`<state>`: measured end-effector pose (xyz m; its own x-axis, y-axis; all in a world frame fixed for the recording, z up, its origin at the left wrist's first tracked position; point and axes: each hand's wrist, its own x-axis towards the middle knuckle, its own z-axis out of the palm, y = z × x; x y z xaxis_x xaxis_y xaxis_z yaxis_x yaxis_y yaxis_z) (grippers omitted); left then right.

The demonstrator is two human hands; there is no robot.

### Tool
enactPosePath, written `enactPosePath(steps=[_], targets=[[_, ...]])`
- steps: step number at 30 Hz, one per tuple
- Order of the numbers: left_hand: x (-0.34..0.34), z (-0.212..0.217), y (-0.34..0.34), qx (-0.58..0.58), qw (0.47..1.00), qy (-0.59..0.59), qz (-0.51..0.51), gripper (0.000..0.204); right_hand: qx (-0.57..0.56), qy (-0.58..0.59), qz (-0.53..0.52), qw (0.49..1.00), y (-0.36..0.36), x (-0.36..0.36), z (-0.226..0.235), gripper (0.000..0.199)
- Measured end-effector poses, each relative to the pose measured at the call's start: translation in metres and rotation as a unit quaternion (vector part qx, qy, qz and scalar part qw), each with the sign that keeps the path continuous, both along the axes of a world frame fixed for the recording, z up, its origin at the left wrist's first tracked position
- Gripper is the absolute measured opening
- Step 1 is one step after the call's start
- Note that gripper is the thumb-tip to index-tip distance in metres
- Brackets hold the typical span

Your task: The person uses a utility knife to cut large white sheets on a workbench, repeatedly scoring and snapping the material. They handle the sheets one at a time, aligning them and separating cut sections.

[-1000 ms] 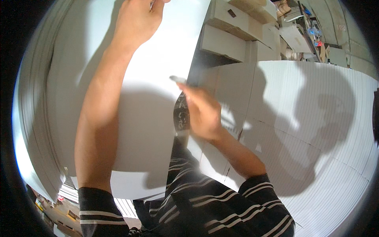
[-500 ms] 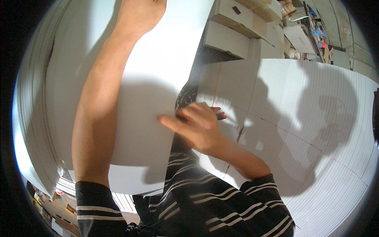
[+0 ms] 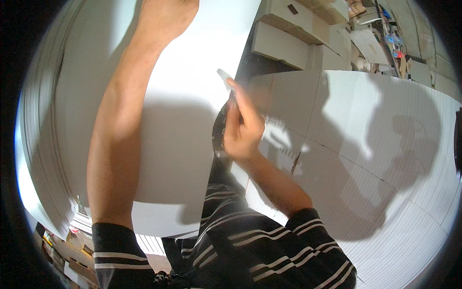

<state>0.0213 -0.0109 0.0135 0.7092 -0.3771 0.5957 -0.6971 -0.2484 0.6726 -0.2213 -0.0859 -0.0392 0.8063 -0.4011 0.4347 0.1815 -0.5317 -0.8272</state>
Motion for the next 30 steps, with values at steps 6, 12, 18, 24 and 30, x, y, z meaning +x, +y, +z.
enactPosePath(steps=[6,12,18,24,30], targets=[[-0.006,0.004,0.000,0.031,0.999,0.032,0.017,0.020,-0.132,0.009,0.078,0.988,-0.002,-0.015,0.015,0.037],[-0.003,0.002,0.000,0.032,0.999,0.027,0.011,0.021,-0.156,0.013,0.238,0.958,-0.028,-0.023,0.024,0.032],[0.004,0.000,0.001,0.042,0.999,0.005,-0.001,0.021,-0.202,0.009,0.082,0.976,-0.020,-0.003,0.020,0.038],[0.003,-0.002,0.001,0.028,1.000,0.007,-0.009,0.021,-0.103,0.068,0.201,0.972,-0.020,-0.017,0.037,0.053],[0.001,0.000,0.000,0.043,0.999,0.011,-0.009,0.023,-0.185,0.072,0.058,0.978,-0.016,-0.007,0.025,0.054]])
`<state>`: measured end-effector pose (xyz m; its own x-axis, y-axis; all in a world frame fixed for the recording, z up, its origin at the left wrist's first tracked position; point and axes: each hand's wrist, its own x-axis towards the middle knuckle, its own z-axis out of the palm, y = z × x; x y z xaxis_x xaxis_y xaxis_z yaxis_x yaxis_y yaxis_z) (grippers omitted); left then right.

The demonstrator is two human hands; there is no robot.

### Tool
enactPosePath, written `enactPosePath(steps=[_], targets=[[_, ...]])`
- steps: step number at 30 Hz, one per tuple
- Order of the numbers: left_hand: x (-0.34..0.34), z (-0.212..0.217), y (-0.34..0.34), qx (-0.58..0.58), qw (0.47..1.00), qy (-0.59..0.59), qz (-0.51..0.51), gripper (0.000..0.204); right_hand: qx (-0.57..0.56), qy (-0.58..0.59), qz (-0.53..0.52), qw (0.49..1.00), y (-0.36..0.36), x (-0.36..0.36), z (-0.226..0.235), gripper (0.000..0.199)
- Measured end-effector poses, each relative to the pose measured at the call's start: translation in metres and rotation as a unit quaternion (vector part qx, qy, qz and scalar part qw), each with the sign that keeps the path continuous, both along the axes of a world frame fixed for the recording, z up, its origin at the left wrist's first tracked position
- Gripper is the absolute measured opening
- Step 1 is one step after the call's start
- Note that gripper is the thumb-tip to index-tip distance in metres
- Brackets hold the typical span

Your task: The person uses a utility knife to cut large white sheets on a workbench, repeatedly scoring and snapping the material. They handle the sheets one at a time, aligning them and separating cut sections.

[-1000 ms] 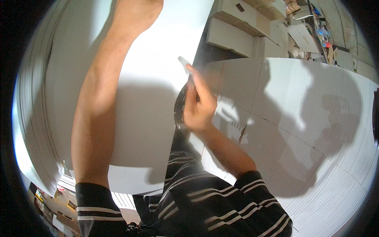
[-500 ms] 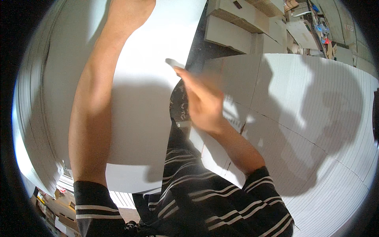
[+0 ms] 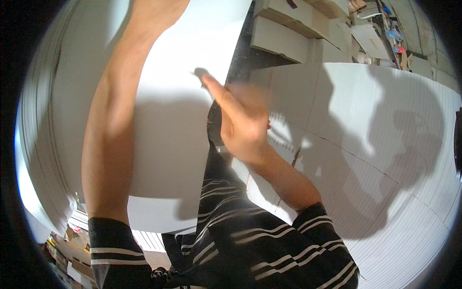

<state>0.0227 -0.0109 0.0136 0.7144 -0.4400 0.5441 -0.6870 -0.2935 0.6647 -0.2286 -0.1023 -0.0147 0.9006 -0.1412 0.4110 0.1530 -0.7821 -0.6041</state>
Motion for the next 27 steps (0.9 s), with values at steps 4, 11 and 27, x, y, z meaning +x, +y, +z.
enactPosePath(steps=[4,11,27], targets=[[0.000,0.001,0.000,-0.001,1.000,0.020,0.007,0.024,0.023,0.008,0.142,0.990,0.003,-0.016,0.009,0.054],[0.007,-0.005,-0.001,0.009,1.000,-0.010,0.014,0.023,0.097,0.012,0.186,0.978,-0.006,-0.019,-0.006,0.047],[0.012,-0.006,0.001,0.026,0.999,0.032,0.020,0.026,0.025,0.001,0.178,0.984,-0.004,-0.023,0.007,0.050]])
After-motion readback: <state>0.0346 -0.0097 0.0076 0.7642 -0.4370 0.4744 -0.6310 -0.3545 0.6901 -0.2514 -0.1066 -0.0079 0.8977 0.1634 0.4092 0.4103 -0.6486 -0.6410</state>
